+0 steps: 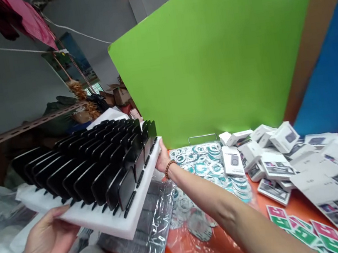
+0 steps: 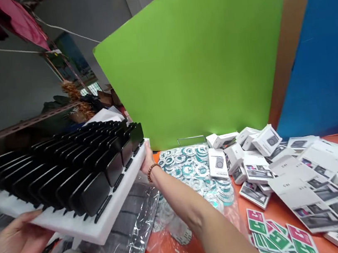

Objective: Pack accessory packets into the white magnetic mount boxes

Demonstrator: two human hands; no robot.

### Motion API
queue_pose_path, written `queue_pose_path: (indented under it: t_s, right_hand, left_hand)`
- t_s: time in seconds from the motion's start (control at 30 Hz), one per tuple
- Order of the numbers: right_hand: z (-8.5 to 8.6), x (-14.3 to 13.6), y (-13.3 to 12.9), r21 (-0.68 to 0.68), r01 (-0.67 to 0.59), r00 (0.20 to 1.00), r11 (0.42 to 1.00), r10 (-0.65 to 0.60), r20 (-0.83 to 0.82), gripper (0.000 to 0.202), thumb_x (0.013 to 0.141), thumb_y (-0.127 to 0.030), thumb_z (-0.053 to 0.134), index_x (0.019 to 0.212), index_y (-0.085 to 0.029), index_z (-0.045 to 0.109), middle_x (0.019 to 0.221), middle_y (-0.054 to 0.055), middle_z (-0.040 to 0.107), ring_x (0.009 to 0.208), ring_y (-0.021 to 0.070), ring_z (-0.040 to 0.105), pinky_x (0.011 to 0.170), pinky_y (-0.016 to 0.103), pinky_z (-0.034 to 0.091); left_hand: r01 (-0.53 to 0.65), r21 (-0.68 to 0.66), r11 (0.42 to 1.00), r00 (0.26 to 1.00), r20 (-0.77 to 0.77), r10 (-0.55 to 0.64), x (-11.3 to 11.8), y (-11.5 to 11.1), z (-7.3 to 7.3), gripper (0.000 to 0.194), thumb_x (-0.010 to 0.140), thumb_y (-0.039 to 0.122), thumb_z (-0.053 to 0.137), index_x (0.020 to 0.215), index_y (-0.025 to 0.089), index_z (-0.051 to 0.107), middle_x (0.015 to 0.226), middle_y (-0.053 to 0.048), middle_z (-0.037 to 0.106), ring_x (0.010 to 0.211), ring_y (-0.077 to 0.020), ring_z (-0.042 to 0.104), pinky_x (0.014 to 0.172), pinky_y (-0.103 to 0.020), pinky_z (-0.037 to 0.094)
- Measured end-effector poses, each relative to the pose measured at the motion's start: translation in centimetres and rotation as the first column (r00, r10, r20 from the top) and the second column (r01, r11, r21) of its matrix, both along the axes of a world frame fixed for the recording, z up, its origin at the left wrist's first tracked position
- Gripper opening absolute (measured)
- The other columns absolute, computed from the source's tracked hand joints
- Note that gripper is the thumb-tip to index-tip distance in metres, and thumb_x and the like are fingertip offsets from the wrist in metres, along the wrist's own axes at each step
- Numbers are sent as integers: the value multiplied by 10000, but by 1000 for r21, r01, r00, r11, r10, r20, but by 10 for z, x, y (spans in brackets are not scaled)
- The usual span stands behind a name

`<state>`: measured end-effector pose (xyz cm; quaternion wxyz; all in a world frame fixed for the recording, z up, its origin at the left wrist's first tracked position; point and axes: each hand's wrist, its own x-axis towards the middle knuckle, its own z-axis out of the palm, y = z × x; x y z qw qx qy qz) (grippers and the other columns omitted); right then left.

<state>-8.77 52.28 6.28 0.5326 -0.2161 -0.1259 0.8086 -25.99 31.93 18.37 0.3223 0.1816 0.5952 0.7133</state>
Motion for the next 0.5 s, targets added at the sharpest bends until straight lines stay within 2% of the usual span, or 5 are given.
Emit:
queue_pose_path:
  t_s: [0.1,0.17,0.33,0.5]
  right_hand:
    - [-1,42,-9,-44,3,998,999,-6,-70,579,884,-671,363,904,-152,616,652,26,664,718,192,646,742,356,558]
    - [-6,72,-19,-59,24,995,998,-30,-91,557,864,-677,409,908,-161,615,681,34,675,727,199,653,752,360,561]
    - [-27,134,-53,-69,78,990,995,-85,-109,543,859,-670,428,940,-169,620,760,53,704,742,214,670,752,383,562]
    - [-50,166,-85,-120,104,988,987,-116,-101,464,879,-586,456,932,-157,626,739,67,713,702,225,676,723,406,562]
  left_hand:
    - [47,16,999,998,35,-47,12,-7,4,277,595,-28,502,660,231,575,558,33,621,479,-134,577,477,-207,569]
    - [92,26,995,994,53,-93,18,-6,1,268,581,-15,507,678,221,587,560,35,634,481,-146,581,486,-238,579]
    - [192,103,976,977,79,-200,34,4,-20,324,551,-22,489,752,197,619,568,47,657,455,-156,592,546,-310,605]
    - [252,25,967,958,136,-253,54,9,-42,311,559,-34,485,718,191,629,537,32,655,411,-149,576,493,-291,592]
